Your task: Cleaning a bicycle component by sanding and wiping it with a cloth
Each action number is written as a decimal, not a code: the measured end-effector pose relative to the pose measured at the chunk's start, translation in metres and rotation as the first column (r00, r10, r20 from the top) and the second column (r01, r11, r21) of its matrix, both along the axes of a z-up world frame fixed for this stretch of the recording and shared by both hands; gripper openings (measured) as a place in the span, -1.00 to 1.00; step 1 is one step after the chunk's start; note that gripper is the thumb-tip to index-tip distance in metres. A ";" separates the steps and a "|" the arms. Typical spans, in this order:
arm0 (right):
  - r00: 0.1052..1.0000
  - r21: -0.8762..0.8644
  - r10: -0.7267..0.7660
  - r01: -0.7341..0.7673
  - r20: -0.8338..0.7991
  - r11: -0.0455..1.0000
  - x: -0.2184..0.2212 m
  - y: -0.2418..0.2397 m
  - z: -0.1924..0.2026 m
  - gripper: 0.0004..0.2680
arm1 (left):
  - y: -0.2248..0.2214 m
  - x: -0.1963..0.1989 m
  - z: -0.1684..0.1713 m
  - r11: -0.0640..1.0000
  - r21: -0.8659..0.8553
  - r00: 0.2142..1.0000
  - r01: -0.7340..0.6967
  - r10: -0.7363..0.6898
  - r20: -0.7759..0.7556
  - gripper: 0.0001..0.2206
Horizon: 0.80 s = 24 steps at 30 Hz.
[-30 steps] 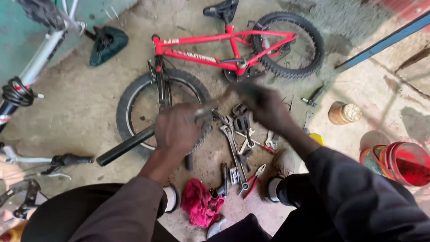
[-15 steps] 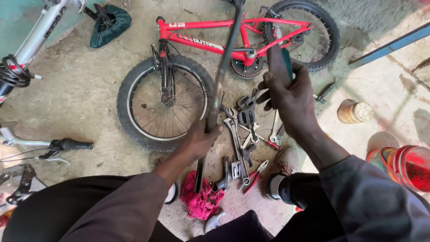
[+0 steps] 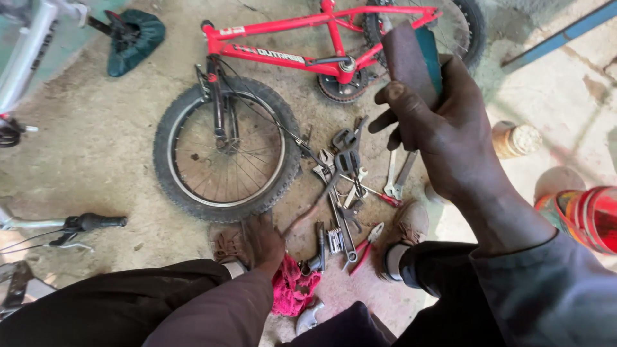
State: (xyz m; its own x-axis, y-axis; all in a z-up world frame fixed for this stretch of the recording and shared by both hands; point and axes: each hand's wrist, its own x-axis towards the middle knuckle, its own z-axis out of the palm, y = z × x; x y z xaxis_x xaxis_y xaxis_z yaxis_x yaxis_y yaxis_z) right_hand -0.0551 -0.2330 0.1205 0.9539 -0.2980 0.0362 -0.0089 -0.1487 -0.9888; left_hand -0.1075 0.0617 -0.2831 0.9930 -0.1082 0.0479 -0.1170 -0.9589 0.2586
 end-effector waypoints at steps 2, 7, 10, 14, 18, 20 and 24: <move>1.000 0.006 0.005 -0.005 -0.015 1.000 -0.001 0.003 0.002 -0.71 | -0.025 0.016 0.026 0.965 -0.022 0.950 0.262 -0.261 -0.173 -0.63; 0.995 0.044 0.001 0.003 -0.100 0.999 -0.006 0.014 0.004 -0.68 | -0.067 -0.006 0.001 0.525 -0.183 0.483 0.831 -0.845 -0.228 -0.81; 0.989 0.058 0.058 -0.050 -0.137 0.997 -0.006 0.015 0.000 -0.65 | -0.081 -0.024 -0.052 0.276 0.402 0.418 0.873 -0.848 -0.326 -0.35; 0.966 0.098 -0.004 0.030 -0.257 0.995 -0.010 0.016 -0.008 -0.67 | -0.074 -0.025 -0.059 0.296 0.405 0.442 0.865 -0.832 -0.336 -0.51; 0.976 0.096 -0.025 0.047 -0.218 0.994 -0.004 0.015 -0.010 -0.64 | -0.075 -0.001 -0.012 -0.011 0.302 0.188 0.953 -0.761 -0.621 -0.72; 0.988 0.143 -0.023 0.046 -0.155 0.989 -0.001 0.014 -0.021 -0.66 | -0.073 -0.008 -0.006 0.012 0.302 0.223 0.953 -0.702 -0.676 -0.75; 0.994 0.128 -0.012 0.026 -0.113 0.991 0.009 0.005 -0.014 -0.75 | -0.065 0.030 -0.018 0.340 0.193 0.369 0.920 -0.588 -0.720 -0.80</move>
State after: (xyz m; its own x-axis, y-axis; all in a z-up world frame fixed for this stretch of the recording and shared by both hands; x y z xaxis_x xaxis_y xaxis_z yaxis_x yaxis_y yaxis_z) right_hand -0.0459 -0.2280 0.1066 0.9439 -0.3115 -0.1100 -0.1219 -0.0190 -0.9924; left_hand -0.0779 -0.0036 -0.3010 0.2726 -0.6558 -0.7040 -0.8917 -0.4469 0.0711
